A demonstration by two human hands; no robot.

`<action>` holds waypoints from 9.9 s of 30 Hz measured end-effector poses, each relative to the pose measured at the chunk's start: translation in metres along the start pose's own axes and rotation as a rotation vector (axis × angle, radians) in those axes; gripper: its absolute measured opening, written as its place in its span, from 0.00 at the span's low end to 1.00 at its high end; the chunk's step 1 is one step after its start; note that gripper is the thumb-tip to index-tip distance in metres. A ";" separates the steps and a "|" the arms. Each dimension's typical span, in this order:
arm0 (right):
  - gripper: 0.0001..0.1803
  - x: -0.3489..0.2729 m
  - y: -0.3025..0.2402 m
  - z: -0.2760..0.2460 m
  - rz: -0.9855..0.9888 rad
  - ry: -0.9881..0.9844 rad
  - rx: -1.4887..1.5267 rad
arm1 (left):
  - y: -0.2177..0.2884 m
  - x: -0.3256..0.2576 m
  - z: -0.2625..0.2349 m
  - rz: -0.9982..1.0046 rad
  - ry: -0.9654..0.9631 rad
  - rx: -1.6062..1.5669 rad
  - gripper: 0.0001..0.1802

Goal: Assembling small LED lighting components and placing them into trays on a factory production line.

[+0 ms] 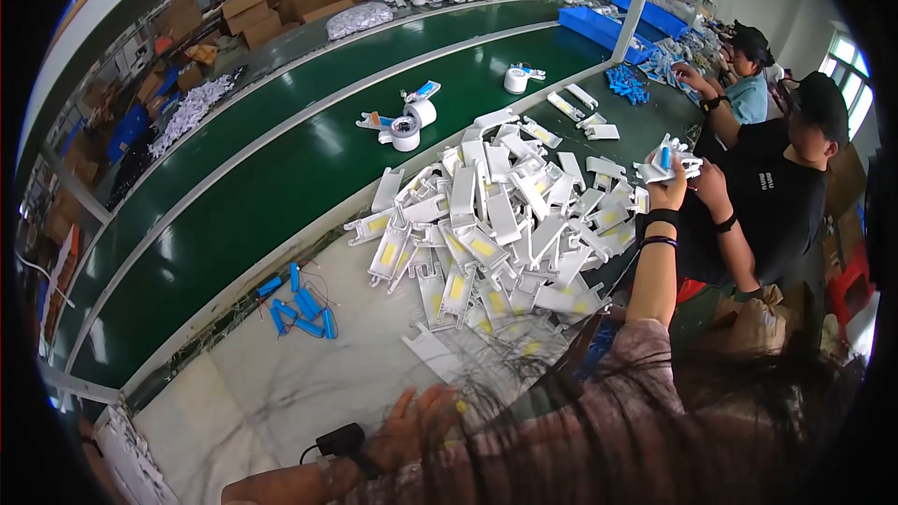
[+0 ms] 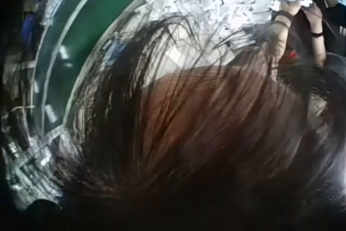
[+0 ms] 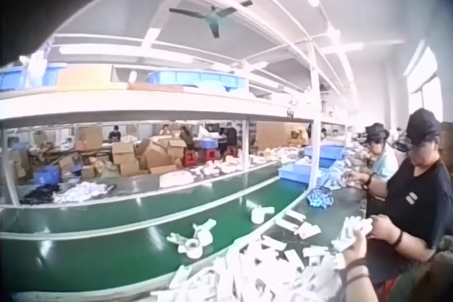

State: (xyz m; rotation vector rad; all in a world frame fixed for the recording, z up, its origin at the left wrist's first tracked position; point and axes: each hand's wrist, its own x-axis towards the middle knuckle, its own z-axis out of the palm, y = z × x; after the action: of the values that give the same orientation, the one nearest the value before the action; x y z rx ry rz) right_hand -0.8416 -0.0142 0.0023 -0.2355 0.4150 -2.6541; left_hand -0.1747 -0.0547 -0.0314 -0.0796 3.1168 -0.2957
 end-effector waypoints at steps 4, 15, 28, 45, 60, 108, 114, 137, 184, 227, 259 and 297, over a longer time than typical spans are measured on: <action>0.22 0.013 0.018 0.007 -0.034 -0.013 0.009 | 0.011 -0.005 0.043 0.134 -0.176 0.436 0.27; 0.22 0.035 0.032 0.009 -0.051 0.070 0.061 | 0.004 -0.001 0.005 -0.132 -0.033 -0.585 0.28; 0.20 0.046 0.025 0.009 -0.126 0.142 0.032 | 0.005 0.005 -0.007 -0.079 -0.060 0.117 0.27; 0.23 0.064 0.044 -0.005 -0.154 0.073 -0.127 | 0.000 0.002 -0.003 -0.022 0.073 -0.008 0.27; 0.30 0.043 0.032 0.033 -0.041 0.346 -0.562 | 0.008 0.001 0.032 -0.077 -0.012 -0.206 0.28; 0.05 -0.414 0.436 0.324 0.992 -1.124 -0.898 | -0.114 -0.228 -0.028 -1.123 1.067 -0.920 0.36; 0.07 -0.509 0.369 0.280 1.334 -1.157 -0.752 | -0.109 -0.199 -0.042 -0.970 0.771 -1.336 0.39; 0.09 -0.543 0.317 0.236 -0.127 -1.543 -1.278 | -0.079 -0.190 -0.057 -0.897 0.973 -1.682 0.19; 0.14 -0.546 0.324 0.212 -0.323 -1.497 -1.064 | -0.058 -0.175 -0.058 -0.907 0.796 -1.455 0.20; 0.12 -0.549 0.328 0.211 -0.265 -1.564 -1.008 | -0.063 -0.170 -0.057 -0.967 0.761 -1.460 0.13; 0.32 -0.242 0.627 0.242 -0.029 -1.011 -2.233 | -0.239 -0.298 0.030 -1.512 1.121 -0.802 0.23; 0.21 -0.488 0.349 0.267 1.758 -1.378 -0.437 | -0.116 -0.201 -0.104 -0.690 -0.082 -0.882 0.37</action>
State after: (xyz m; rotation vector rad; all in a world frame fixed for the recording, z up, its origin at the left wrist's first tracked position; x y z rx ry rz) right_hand -0.2082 -0.1612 0.0923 -1.0522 0.3574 -0.3712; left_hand 0.0305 -0.1390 0.0937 -1.1073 2.7419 1.0541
